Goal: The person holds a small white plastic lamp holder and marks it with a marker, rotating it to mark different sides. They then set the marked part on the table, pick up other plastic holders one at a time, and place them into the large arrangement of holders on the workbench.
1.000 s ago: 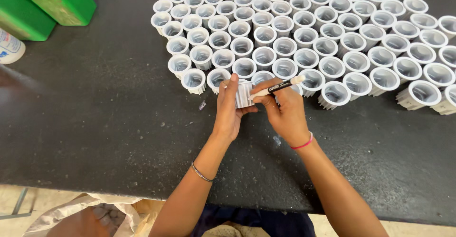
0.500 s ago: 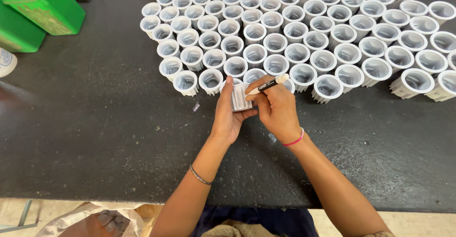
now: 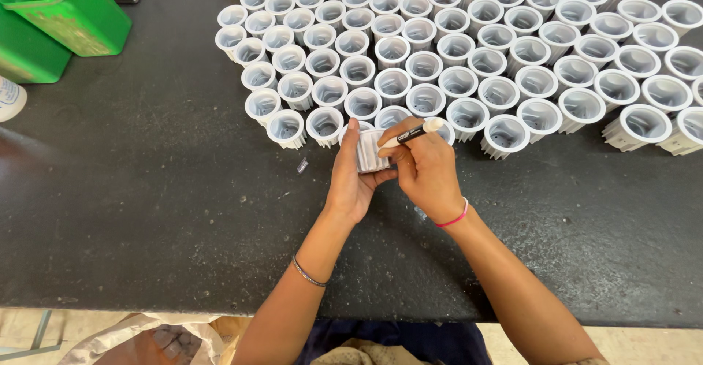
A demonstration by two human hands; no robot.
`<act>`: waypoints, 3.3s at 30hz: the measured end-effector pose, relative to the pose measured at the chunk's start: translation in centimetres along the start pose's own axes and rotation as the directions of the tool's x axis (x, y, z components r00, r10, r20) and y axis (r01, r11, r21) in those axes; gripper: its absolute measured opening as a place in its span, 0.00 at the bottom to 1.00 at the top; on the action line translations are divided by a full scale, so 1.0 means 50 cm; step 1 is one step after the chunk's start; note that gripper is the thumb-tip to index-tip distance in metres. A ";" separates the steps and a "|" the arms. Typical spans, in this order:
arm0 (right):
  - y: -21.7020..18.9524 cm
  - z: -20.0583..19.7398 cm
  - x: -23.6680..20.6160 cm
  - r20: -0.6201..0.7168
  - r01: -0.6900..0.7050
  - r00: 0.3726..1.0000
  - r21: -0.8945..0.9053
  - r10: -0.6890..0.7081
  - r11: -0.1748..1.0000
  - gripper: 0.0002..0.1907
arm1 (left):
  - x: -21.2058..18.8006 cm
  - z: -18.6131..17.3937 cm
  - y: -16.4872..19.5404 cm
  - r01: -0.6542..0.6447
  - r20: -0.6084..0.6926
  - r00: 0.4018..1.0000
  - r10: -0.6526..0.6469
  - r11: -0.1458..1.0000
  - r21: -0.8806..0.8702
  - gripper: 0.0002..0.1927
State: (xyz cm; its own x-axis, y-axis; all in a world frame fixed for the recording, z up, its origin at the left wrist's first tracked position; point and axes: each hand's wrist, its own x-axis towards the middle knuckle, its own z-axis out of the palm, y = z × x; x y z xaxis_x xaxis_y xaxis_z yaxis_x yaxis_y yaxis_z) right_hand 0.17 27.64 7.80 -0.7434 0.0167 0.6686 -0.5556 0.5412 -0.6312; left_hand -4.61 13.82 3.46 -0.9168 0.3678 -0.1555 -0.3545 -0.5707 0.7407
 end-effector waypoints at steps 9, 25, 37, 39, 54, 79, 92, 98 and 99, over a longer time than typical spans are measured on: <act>-0.005 0.002 0.002 -0.008 0.017 1.000 -0.011 -0.017 1.000 0.09 | -0.003 0.005 0.002 -0.003 0.003 1.000 0.003 1.000 0.009 0.27; -0.009 0.004 0.001 -0.009 -0.006 1.000 -0.033 0.006 0.999 0.10 | -0.003 0.001 0.001 0.018 -0.010 1.000 -0.018 1.000 0.014 0.27; -0.011 0.005 0.002 -0.021 0.022 1.000 -0.058 -0.023 0.998 0.08 | -0.007 -0.001 -0.002 -0.074 0.018 0.997 0.072 0.992 0.105 0.30; -0.011 0.006 0.002 -0.019 0.029 0.999 -0.059 -0.030 0.998 0.08 | -0.007 -0.002 -0.001 -0.076 0.015 0.997 0.075 0.992 0.102 0.29; -0.007 0.003 0.000 -0.034 -0.026 0.999 0.007 0.026 1.000 0.08 | -0.006 -0.002 0.000 -0.067 0.033 0.997 0.064 0.994 0.086 0.29; -0.018 0.006 0.002 -0.035 0.057 0.998 -0.047 -0.058 0.997 0.07 | -0.009 0.005 0.003 -0.129 0.009 0.992 0.128 0.985 0.118 0.29; -0.019 0.009 -0.001 -0.046 0.079 0.996 -0.062 -0.082 0.995 0.08 | -0.009 0.003 0.005 -0.135 0.014 0.991 0.134 0.985 0.103 0.30; -0.019 0.011 -0.003 -0.039 0.043 0.998 -0.068 -0.046 0.997 0.09 | -0.010 0.003 0.010 -0.136 0.014 0.991 0.135 0.986 0.100 0.30; -0.019 0.011 -0.004 -0.041 0.046 0.998 -0.072 -0.049 0.996 0.09 | -0.010 0.003 0.010 -0.132 0.008 0.991 0.132 0.986 0.101 0.30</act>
State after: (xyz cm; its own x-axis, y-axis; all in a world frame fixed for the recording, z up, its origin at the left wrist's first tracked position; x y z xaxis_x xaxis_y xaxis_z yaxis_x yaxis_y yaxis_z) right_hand 0.62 26.67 8.05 -0.6992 0.0242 0.7145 -0.5612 0.6006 -0.5695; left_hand -4.30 13.45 4.00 -0.9541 0.2951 -0.0507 -0.2096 -0.5375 0.8168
